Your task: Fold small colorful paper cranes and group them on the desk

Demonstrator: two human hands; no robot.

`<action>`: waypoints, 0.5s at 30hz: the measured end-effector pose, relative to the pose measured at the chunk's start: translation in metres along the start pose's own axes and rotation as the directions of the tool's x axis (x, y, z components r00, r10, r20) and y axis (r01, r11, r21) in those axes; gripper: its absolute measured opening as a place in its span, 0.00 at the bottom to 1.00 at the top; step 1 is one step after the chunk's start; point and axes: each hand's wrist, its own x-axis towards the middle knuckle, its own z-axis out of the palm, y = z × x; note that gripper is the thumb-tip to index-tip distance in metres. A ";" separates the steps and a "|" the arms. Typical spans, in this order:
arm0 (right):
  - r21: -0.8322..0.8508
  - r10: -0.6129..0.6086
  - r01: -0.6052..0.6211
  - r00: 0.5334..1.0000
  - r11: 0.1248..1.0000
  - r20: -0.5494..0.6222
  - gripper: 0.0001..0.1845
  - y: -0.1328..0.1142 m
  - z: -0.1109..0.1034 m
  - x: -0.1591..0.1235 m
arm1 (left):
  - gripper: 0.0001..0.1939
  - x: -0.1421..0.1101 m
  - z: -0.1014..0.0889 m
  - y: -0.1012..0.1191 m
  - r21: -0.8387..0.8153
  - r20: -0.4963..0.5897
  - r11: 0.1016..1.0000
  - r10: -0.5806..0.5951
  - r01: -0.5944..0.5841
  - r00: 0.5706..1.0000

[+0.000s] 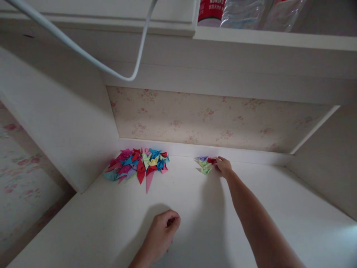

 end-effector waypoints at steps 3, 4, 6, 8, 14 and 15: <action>0.038 0.037 -0.036 0.998 0.999 -0.047 0.24 0.002 -0.003 -0.007 | 0.16 0.001 0.001 -0.004 -0.020 -0.002 1.000 0.014 -0.014 1.000; 0.053 0.046 -0.043 0.997 0.998 -0.061 0.24 0.003 -0.004 -0.011 | 0.16 0.001 0.001 -0.005 -0.022 -0.001 1.000 0.021 -0.021 1.000; 0.083 0.054 -0.046 0.995 0.995 -0.090 0.24 0.005 -0.009 -0.020 | 0.16 0.001 0.001 -0.006 -0.022 -0.002 0.999 0.036 -0.036 0.999; 0.112 0.047 -0.034 0.992 0.993 -0.118 0.24 0.007 -0.017 -0.032 | 0.15 0.001 0.000 -0.006 -0.017 -0.006 0.999 0.047 -0.047 0.999; 0.201 -0.038 0.049 0.998 0.978 -0.057 0.25 0.011 -0.040 -0.082 | 0.16 -0.001 -0.001 -0.006 -0.001 -0.015 0.997 0.079 -0.079 0.997; 0.207 -0.057 0.061 0.998 0.976 -0.025 0.25 0.012 -0.043 -0.092 | 0.16 -0.001 -0.001 -0.006 0.001 -0.015 0.996 0.084 -0.084 0.996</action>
